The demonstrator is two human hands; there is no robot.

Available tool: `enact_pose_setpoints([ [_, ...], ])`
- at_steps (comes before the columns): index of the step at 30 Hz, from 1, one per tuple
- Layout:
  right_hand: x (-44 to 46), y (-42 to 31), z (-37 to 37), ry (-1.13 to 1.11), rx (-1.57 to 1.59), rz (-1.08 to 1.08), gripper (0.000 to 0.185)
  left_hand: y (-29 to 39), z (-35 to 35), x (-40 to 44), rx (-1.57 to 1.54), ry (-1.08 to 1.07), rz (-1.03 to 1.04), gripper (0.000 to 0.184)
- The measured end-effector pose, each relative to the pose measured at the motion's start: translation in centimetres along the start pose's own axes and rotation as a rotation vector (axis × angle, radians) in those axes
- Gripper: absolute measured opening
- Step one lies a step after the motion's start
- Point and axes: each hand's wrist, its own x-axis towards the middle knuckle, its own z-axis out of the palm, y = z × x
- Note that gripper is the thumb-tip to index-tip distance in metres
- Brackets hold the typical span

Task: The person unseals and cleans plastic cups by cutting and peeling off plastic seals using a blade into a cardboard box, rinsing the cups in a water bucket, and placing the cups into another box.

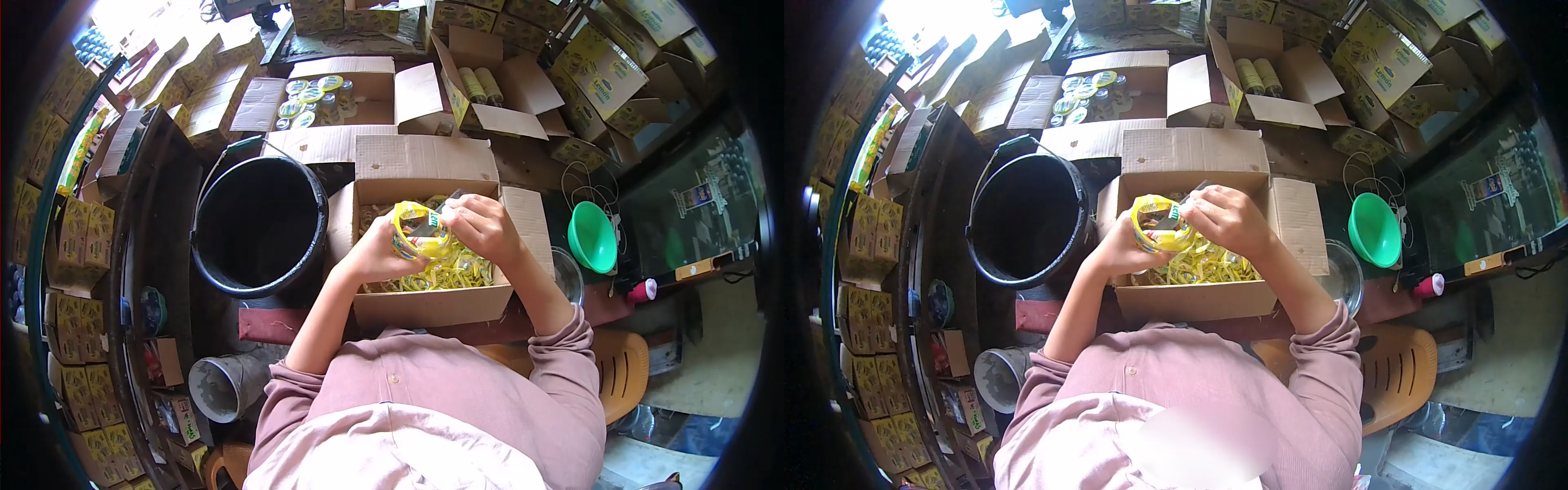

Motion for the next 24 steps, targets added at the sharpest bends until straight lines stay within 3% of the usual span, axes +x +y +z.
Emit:
enact_pose_setpoints([
  [6, -0.3, -0.4, 0.4, 0.043, 0.027, 0.007, 0.016, 0.1, -0.3, -0.3, -0.275, -0.132, -0.133, 0.034],
  [9, -0.2, -0.6, 0.1, 0.042, 0.053, -0.015, 0.018, -0.1, -0.3, -0.5, -0.34, -0.219, -0.195, 0.04],
  [12, -0.2, -1.1, 0.2, 0.059, 0.056, -0.027, 0.019, 0.3, -0.5, -0.6, -0.444, -0.373, -0.338, 0.062],
  [13, -0.1, -1.1, 0.1, 0.057, 0.057, -0.04, 0.019, 0.2, -0.4, -0.8, -0.537, -0.39, -0.402, 0.062],
  [16, -0.2, -1.4, 0.1, 0.076, 0.054, -0.041, 0.019, -0.3, -0.7, -0.7, -0.599, -0.509, -0.388, 0.055],
  [21, 0.1, -1.7, 0.1, 0.118, 0.096, -0.051, 0.017, -0.4, -0.7, -0.1, -0.813, -0.756, -0.337, 0.019],
  [24, 0.3, -1.6, 0.1, 0.155, 0.108, -0.046, 0.016, -1.2, -0.1, 0.2, -0.896, -0.848, -0.3, 0.024],
])
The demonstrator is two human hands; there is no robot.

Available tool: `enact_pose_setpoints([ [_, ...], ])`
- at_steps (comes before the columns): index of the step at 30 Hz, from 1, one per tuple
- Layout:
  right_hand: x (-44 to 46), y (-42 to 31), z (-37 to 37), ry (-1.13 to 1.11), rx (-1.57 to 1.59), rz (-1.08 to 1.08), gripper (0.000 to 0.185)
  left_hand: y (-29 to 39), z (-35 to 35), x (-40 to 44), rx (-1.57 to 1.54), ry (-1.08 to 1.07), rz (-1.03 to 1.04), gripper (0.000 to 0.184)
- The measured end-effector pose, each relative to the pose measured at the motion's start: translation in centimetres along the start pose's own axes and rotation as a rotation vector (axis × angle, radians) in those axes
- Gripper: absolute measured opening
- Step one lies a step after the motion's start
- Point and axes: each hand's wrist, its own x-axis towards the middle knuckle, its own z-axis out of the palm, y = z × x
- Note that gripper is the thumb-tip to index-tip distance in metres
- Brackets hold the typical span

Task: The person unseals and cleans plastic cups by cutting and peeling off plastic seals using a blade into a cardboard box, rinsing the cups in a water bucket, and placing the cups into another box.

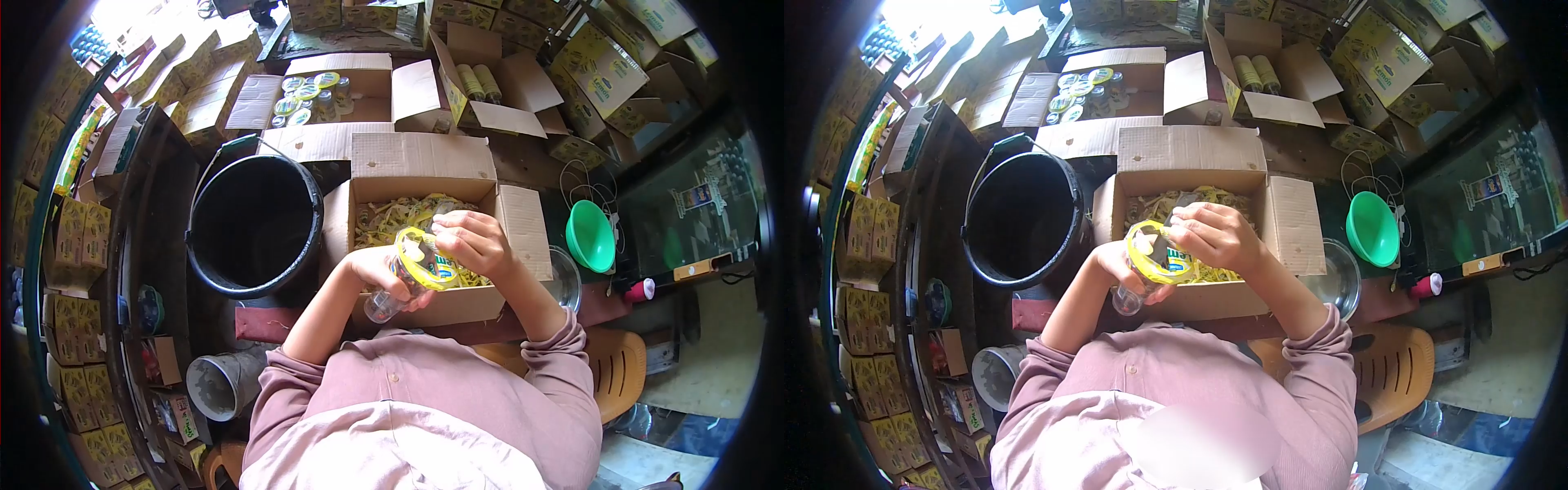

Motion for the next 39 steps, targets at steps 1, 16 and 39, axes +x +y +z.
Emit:
enact_pose_setpoints([
  [1, 0.1, 0.0, 0.0, 0.01, 0.003, 0.003, 0.016, 0.0, -0.2, 0.1, -0.036, -0.033, 0.001, 0.026],
  [16, 1.8, 0.5, -0.3, 0.083, 0.046, -0.053, 0.012, -2.0, -1.1, 2.1, -0.679, -0.519, 0.119, 0.051],
  [39, 2.0, 1.3, 1.3, 0.189, 0.017, -0.062, 0.013, -3.5, -0.8, 7.6, -1.027, -1.107, 0.043, 0.06],
])
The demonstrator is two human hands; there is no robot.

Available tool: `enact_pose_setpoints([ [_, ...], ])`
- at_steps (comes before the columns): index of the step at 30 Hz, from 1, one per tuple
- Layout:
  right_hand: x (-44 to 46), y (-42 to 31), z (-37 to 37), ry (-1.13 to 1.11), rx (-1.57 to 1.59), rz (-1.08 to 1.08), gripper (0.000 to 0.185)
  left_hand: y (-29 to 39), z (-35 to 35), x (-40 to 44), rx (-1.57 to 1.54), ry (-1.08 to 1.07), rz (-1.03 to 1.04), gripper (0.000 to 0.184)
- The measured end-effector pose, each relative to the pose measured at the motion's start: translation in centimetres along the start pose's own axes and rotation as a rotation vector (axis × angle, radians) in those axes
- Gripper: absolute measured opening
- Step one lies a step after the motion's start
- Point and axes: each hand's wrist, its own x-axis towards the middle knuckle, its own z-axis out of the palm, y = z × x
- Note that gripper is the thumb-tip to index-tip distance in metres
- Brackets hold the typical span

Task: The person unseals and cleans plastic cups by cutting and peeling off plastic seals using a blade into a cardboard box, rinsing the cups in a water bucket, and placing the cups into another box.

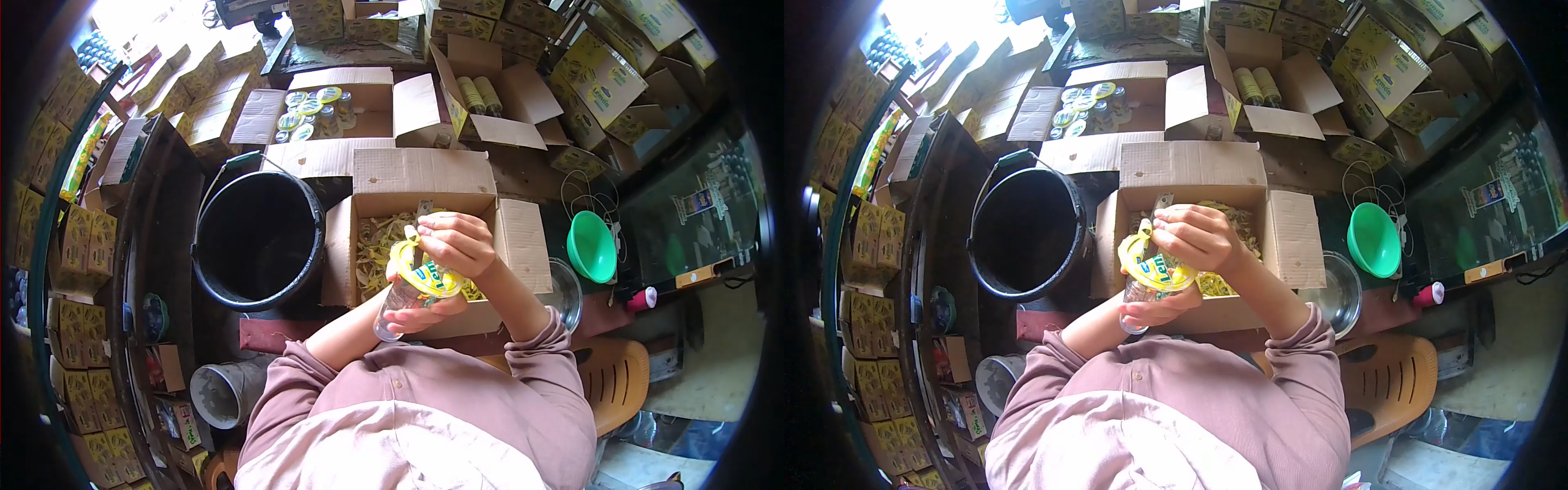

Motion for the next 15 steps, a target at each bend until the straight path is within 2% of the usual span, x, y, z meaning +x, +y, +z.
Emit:
enact_pose_setpoints([
  [3, 0.0, 0.2, -0.5, -0.008, -0.025, -0.006, 0.013, -0.1, 0.2, -3.7, 0.249, 0.39, 0.153, 0.069],
  [6, 0.0, 0.7, -1.1, -0.022, -0.104, 0.01, 0.012, -1.4, 5.7, -4.7, 0.713, 1.103, 0.365, 0.072],
  [7, -0.1, 0.8, -1.3, -0.031, -0.138, 0.024, 0.012, -1.5, 7.0, -4.1, 0.931, 1.232, 0.305, 0.07],
  [9, -0.8, 1.3, -1.4, -0.104, -0.197, 0.043, 0.014, -1.6, 8.8, -2.1, 0.994, 1.539, 0.434, 0.067],
  [10, -1.2, 1.5, -1.3, -0.143, -0.218, 0.064, 0.015, -1.8, 9.2, -1.7, 0.938, 1.514, 0.489, 0.067],
  [13, -2.5, 1.7, -0.5, -0.197, -0.218, 0.115, 0.019, -2.3, 9.1, -2.3, 1.028, 1.527, 0.46, 0.067],
  [14, -2.7, 1.6, -0.3, -0.196, -0.212, 0.123, 0.019, -2.6, 9.0, -2.2, 0.964, 1.444, 0.537, 0.067],
  [15, -2.7, 1.5, -0.2, -0.195, -0.208, 0.131, 0.02, -2.6, 8.9, -1.9, 1.098, 1.504, 0.457, 0.068],
])
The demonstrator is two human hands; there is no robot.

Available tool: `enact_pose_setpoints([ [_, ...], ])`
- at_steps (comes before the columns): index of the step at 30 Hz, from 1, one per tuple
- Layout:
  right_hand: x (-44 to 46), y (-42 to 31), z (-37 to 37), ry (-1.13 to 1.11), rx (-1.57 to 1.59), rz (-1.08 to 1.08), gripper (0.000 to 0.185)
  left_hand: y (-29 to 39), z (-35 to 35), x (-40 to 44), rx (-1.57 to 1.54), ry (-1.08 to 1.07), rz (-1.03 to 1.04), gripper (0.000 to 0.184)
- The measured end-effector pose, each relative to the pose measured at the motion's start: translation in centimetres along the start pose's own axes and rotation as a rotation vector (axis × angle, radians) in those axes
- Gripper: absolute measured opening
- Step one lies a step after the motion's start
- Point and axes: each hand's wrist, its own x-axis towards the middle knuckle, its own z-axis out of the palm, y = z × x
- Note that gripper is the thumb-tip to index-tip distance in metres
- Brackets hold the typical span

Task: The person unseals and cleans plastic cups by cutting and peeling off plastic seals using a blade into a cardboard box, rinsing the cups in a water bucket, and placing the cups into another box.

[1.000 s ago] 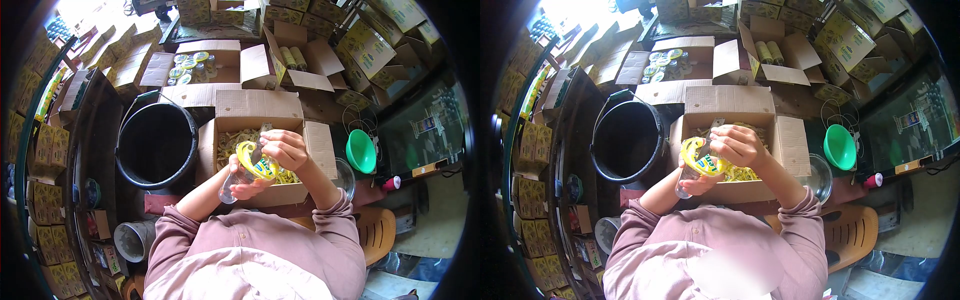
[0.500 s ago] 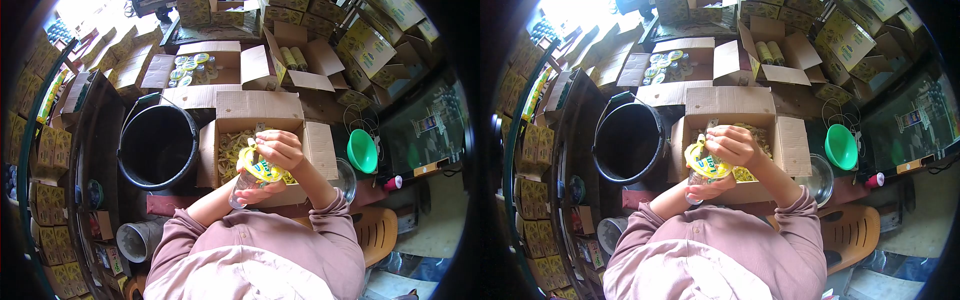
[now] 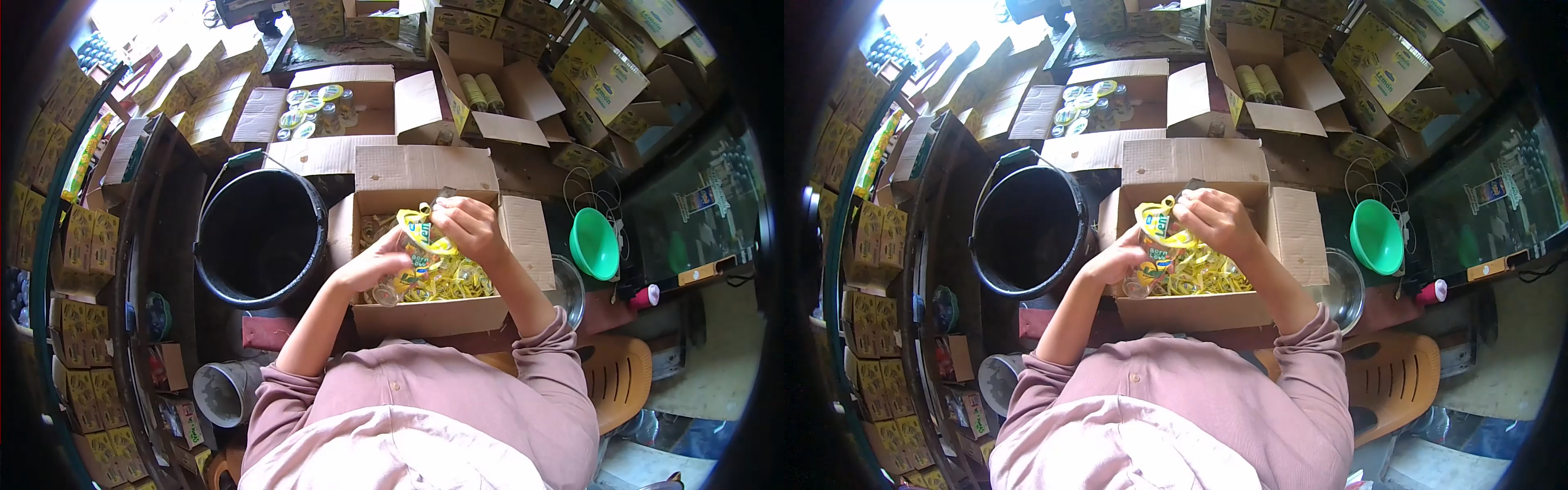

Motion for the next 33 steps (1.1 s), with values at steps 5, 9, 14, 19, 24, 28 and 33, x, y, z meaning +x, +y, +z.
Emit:
enact_pose_setpoints([
  [5, 0.2, -0.4, -0.6, 0.035, 0.017, -0.053, 0.022, 0.4, 0.8, 0.4, 0.237, -0.024, -0.045, 0.066],
  [9, 0.5, -0.7, -1.1, 0.095, 0.025, -0.049, 0.018, 0.1, 1.1, 0.4, 0.163, -0.08, -0.077, 0.06],
  [14, 0.4, -0.5, -0.8, 0.223, 0.041, 0.089, 0.014, -0.6, -0.2, 0.7, 0.126, -0.209, -0.107, 0.053],
  [19, -0.7, 0.8, -1.2, 0.261, 0.077, 0.307, 0.017, 0.7, 0.5, 0.3, 0.177, -0.208, -0.017, 0.047],
  [24, -3.8, 1.5, -1.5, -0.171, -0.013, 0.561, 0.016, 1.7, 0.5, -0.6, 0.364, -0.074, 0.094, 0.052],
  [28, -6.9, 0.7, -0.7, -1.145, -0.261, 0.807, 0.023, 1.8, 0.1, -0.8, 0.672, 0.021, 0.291, 0.061],
  [33, -6.8, 0.0, -3.0, -1.057, -0.091, 0.755, 0.016, 2.7, 0.6, -0.8, 0.835, 0.106, 0.426, 0.067],
])
